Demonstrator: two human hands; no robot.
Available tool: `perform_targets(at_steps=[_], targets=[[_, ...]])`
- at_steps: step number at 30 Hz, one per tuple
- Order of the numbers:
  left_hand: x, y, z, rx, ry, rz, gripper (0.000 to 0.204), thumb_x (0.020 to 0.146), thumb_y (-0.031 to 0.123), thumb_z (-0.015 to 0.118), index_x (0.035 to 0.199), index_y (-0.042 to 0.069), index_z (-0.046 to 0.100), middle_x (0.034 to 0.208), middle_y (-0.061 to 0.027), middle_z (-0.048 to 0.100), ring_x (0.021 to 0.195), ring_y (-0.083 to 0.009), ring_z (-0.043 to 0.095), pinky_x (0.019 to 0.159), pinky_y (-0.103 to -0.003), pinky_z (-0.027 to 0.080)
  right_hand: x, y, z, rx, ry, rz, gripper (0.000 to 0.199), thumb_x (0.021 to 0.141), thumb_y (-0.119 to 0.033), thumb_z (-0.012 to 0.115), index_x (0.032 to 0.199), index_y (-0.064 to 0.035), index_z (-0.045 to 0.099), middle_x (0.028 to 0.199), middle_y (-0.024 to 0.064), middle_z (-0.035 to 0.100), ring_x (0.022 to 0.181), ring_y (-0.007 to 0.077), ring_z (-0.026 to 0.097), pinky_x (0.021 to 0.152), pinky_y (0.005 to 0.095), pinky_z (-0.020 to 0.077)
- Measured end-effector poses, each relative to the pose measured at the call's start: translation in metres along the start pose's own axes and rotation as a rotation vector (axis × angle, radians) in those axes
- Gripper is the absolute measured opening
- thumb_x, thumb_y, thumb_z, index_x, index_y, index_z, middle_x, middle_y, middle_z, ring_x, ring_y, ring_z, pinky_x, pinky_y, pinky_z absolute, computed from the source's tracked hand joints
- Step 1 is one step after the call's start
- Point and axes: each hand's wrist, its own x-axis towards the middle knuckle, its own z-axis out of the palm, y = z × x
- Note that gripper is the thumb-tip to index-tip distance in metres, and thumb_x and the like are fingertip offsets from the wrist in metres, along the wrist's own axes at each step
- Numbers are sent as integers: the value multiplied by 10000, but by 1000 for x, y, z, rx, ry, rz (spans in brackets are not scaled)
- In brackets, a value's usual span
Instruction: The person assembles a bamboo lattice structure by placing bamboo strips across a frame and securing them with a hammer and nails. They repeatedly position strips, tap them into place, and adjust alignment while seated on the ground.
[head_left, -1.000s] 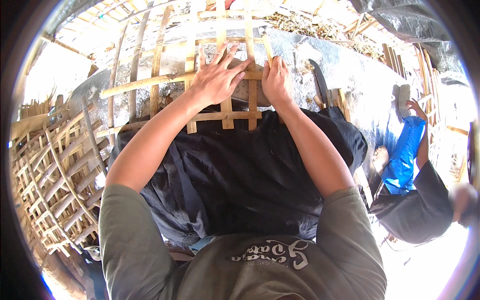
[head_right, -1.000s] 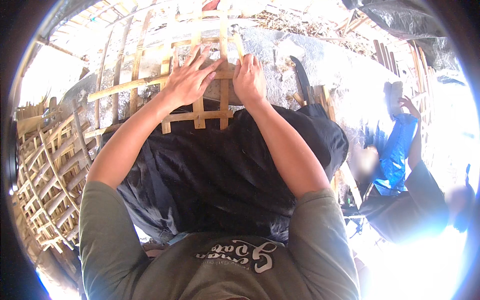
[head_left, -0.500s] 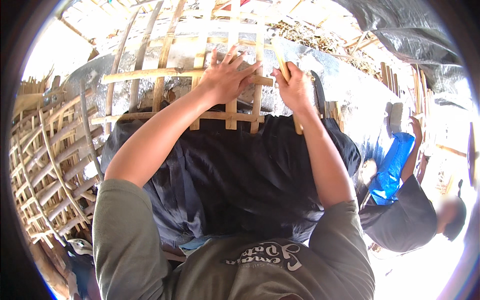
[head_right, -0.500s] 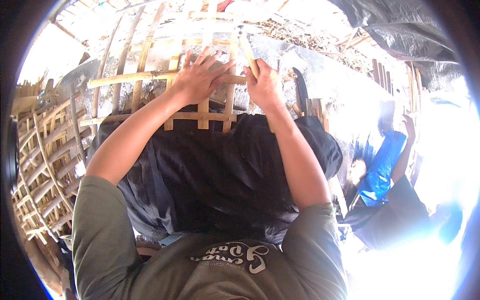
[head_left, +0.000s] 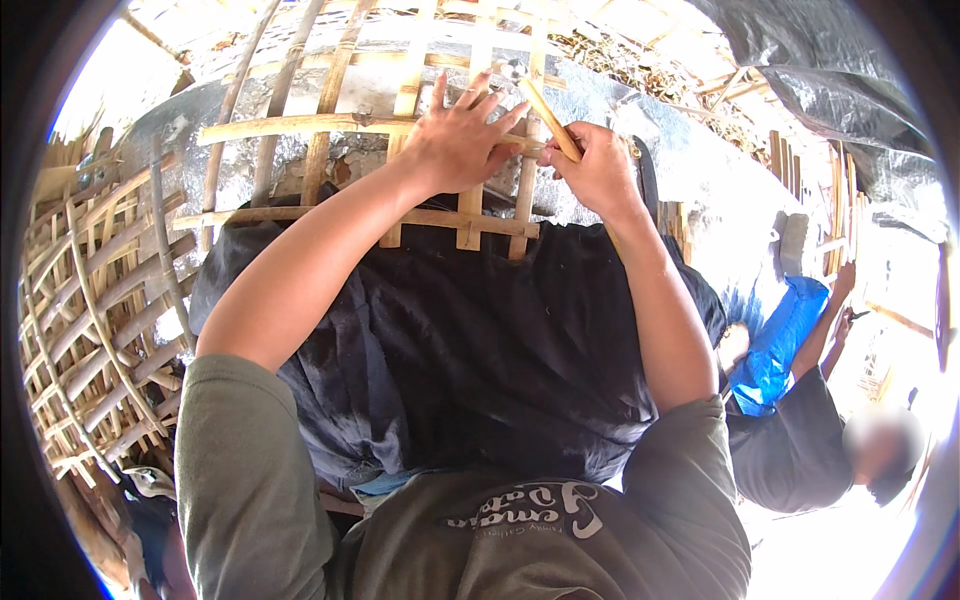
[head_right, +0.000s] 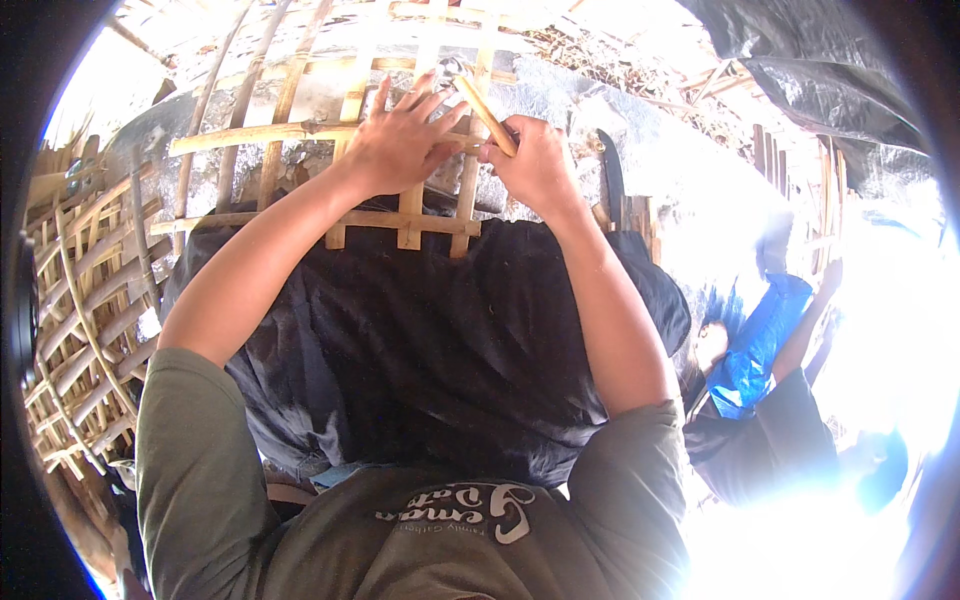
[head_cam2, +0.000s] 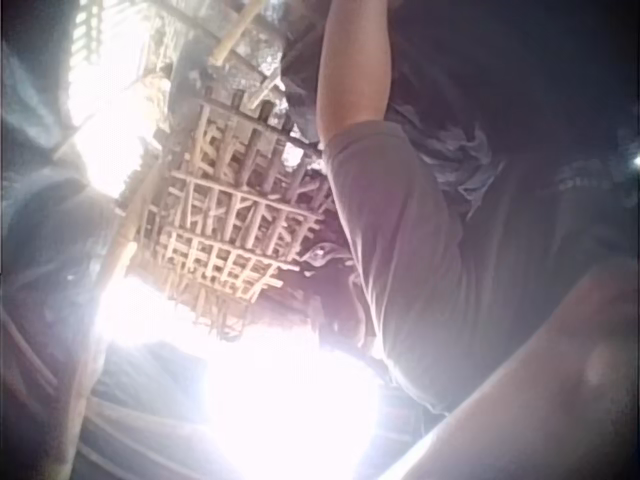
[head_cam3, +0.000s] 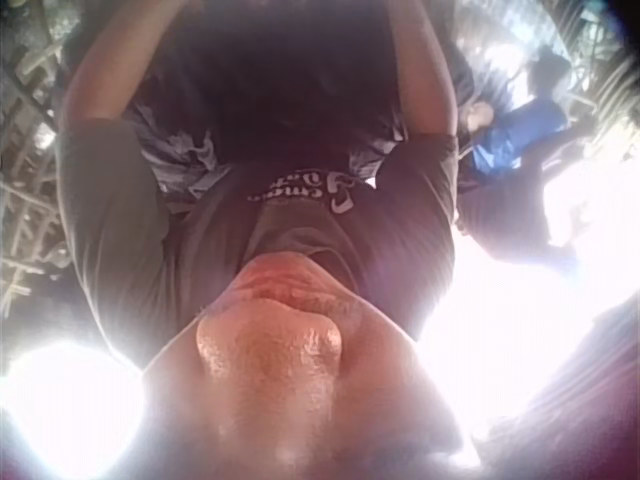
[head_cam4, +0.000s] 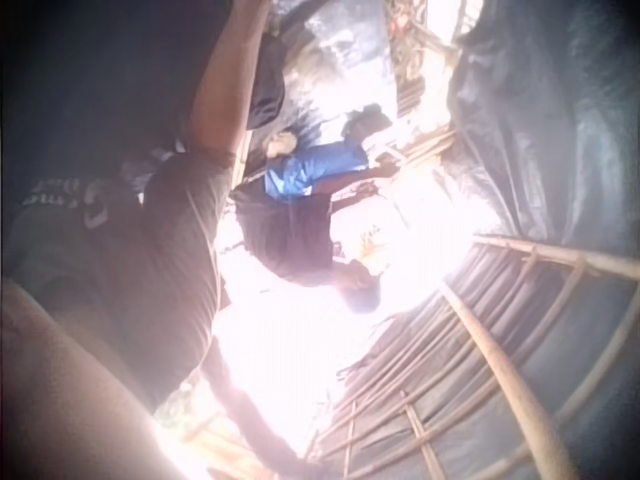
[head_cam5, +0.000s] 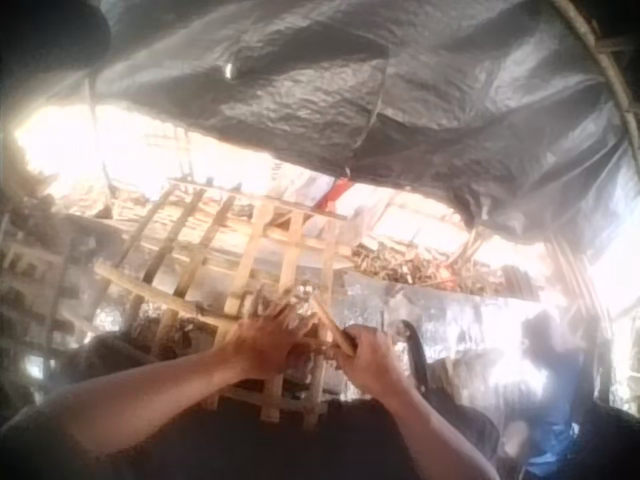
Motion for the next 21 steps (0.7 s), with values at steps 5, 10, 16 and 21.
perform_targets(at_steps=[5,10,16,21], targets=[[0,0,-3,19,-29,2,576,989,460,441,1486,179,359,1487,-136,401,1460,-321,227,1162,-617,156,-3,-2,1,-24,5,23,197,767,-159,744,827,20,687,691,183,662,638,289,672,643,380,516],[-1,0,-2,32,-22,8,539,990,455,444,1445,167,422,1458,-139,432,1425,-330,300,1153,-631,167,-2,-22,-3,-179,-1,31,203,761,-188,738,832,-2,700,710,189,670,670,325,677,679,402,532],[1,3,-5,-6,-65,-26,495,993,469,427,1381,168,484,1396,-139,472,1370,-327,382,1145,-650,177,5,-32,-7,-327,-45,-32,169,758,-157,705,833,-7,704,760,220,672,747,394,673,727,443,542],[0,2,-3,-3,-38,-34,486,1003,497,378,1374,204,493,1386,-113,482,1325,-319,439,1147,-656,177,10,-40,-4,-380,-58,-4,137,761,-141,685,825,-23,708,783,230,670,773,411,668,725,460,541]])
